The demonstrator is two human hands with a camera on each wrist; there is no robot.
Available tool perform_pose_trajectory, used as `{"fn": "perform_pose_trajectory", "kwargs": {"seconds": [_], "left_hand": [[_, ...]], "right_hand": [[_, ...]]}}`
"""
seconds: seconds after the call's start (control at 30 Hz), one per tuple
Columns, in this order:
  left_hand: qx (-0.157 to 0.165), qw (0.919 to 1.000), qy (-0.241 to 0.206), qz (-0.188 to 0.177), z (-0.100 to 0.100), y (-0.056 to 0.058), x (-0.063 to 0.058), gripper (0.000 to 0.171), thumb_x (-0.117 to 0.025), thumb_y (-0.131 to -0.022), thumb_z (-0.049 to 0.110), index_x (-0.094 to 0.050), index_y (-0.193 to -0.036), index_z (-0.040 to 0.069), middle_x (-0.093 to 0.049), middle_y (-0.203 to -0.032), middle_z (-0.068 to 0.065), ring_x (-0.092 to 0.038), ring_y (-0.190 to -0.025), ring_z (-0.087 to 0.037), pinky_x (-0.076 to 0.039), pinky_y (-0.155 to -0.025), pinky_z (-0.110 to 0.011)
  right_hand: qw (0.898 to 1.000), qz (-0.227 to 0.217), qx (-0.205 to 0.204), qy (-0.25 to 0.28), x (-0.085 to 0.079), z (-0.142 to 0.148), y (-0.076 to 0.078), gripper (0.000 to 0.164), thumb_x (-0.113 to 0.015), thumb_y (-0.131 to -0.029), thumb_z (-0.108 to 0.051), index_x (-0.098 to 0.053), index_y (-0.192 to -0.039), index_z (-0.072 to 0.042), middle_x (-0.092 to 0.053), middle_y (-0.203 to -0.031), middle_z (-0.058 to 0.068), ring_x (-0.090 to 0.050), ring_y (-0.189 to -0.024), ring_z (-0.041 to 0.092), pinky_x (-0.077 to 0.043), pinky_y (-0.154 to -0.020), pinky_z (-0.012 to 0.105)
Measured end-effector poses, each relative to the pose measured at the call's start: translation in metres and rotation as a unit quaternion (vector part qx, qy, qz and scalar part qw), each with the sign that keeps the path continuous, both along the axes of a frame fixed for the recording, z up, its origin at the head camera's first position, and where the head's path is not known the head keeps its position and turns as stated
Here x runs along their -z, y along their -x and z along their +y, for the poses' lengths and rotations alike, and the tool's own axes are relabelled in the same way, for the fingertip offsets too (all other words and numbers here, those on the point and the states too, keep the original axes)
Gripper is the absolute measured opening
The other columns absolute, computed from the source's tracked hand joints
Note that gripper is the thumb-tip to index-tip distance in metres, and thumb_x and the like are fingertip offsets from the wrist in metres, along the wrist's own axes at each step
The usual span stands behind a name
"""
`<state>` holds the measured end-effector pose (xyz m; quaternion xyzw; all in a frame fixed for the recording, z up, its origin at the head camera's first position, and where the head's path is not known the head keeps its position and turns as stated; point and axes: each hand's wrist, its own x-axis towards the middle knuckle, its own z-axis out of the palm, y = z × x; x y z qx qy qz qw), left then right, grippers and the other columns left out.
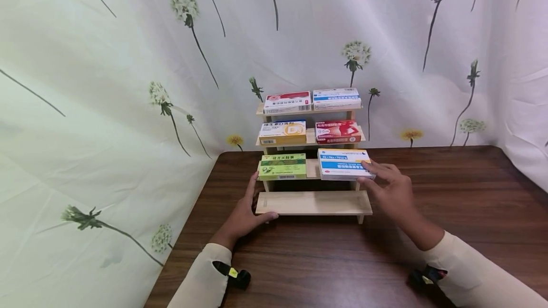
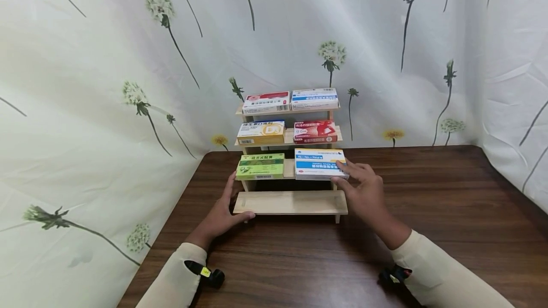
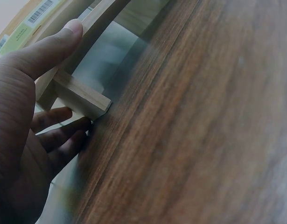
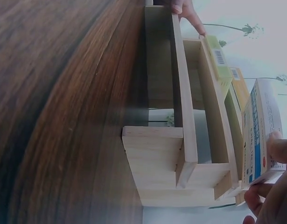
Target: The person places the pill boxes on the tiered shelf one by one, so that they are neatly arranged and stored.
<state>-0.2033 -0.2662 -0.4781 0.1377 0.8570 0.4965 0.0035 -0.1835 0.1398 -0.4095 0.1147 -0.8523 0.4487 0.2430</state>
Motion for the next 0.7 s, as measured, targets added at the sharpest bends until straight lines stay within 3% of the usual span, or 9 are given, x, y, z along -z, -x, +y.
{"fn": "perform_pose_trajectory", "kwargs": {"seconds": [0.3, 0.53, 0.6, 0.7], "left_hand": [[0.004, 1.0, -0.005, -0.004, -0.001, 0.001, 0.001, 0.131, -0.097, -0.086, 0.039, 0.002, -0.167, 0.063, -0.051, -0.168, -0.012, -0.063, -0.142, -0.032, -0.047, -0.117, -0.059], [-0.002, 1.0, -0.003, -0.005, 0.0, 0.001, 0.001, 0.131, -0.097, -0.085, 0.04, 0.002, -0.167, 0.064, -0.05, -0.168, -0.012, -0.062, -0.143, -0.033, -0.046, -0.118, -0.061], [-0.003, 1.0, -0.003, -0.004, 0.0, 0.001, 0.001, 0.132, -0.097, -0.085, 0.04, 0.002, -0.167, 0.064, -0.05, -0.169, -0.012, -0.061, -0.144, -0.033, -0.046, -0.119, -0.061], [-0.003, 1.0, -0.002, -0.004, 0.0, 0.001, 0.001, 0.132, -0.097, -0.085, 0.04, 0.002, -0.167, 0.064, -0.051, -0.168, -0.013, -0.062, -0.144, -0.033, -0.046, -0.118, -0.061]], "right_hand": [[1.0, -0.014, 0.008, -0.011, 0.005, -0.002, 0.008, 0.047, -0.084, -0.098, -0.015, -0.071, -0.144, -0.013, -0.065, -0.151, 0.022, -0.061, -0.128, 0.04, -0.043, -0.085, 0.013], [1.0, -0.022, 0.003, -0.004, 0.007, -0.004, 0.012, 0.046, -0.083, -0.099, -0.016, -0.071, -0.144, -0.012, -0.064, -0.153, 0.022, -0.06, -0.131, 0.041, -0.05, -0.094, 0.041], [1.0, -0.022, 0.004, -0.004, 0.007, -0.005, 0.014, 0.046, -0.083, -0.099, -0.016, -0.071, -0.144, -0.013, -0.064, -0.153, 0.021, -0.06, -0.131, 0.041, -0.051, -0.094, 0.042], [1.0, -0.026, 0.008, -0.006, 0.009, -0.005, 0.015, 0.047, -0.083, -0.099, -0.016, -0.072, -0.144, -0.014, -0.064, -0.153, 0.019, -0.06, -0.13, 0.039, -0.051, -0.092, 0.034]]}}
